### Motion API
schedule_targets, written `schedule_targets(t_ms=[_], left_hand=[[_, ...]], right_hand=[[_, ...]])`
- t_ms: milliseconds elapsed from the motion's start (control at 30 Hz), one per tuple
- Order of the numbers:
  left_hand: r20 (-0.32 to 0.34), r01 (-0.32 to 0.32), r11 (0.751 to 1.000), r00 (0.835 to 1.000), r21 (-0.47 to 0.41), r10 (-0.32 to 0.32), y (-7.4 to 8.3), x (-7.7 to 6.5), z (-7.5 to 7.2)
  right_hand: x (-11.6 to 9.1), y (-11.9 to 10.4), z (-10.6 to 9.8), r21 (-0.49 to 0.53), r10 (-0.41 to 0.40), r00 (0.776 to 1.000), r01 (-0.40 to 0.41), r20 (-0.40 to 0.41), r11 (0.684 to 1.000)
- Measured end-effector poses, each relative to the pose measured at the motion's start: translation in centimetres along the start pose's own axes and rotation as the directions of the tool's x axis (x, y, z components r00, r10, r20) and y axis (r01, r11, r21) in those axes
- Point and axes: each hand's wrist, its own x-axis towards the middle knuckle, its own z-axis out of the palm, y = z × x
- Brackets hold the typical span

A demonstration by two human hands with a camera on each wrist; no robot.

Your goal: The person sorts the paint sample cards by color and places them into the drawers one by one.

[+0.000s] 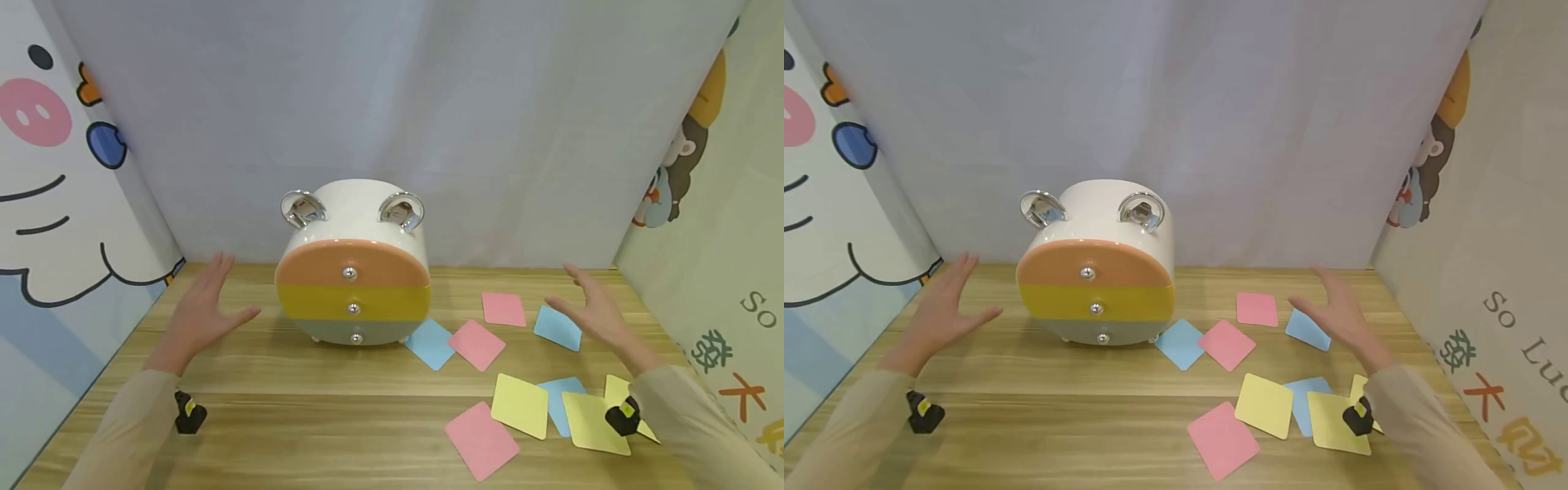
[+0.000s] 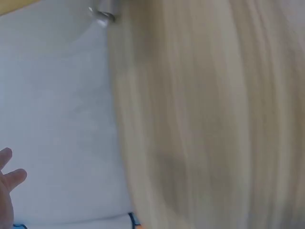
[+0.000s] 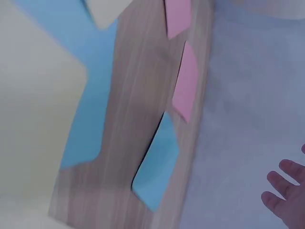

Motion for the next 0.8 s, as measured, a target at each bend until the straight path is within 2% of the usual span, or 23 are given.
schedule_targets(t_ms=[167, 333, 533, 800], left_hand=[[-0.072, -0.046, 0.997, 0.997, -0.054, 0.042, 2.2, 1.6, -0.9], [-0.170, -0.140, 0.986, 0.978, -0.094, 0.123, 4.2, 2.9, -1.7], [-0.242, -0.243, 0.962, 0.948, -0.124, 0.208, 6.2, 4.3, -2.2], [-0.315, -0.354, 0.932, 0.895, -0.071, 0.316, 7.6, 5.4, -1.9]], right_hand=[[0.7, -3.8, 1.6, 0.163, -0.057, 0.997, 0.063, -0.045, 0.985], [0.9, -8.0, 3.2, 0.307, -0.106, 0.991, 0.126, -0.082, 0.943], [0.8, -13.4, 5.4, 0.461, -0.156, 0.977, 0.206, -0.145, 0.863], [0.7, -20.2, 8.4, 0.627, -0.124, 0.970, 0.232, -0.211, 0.744]])
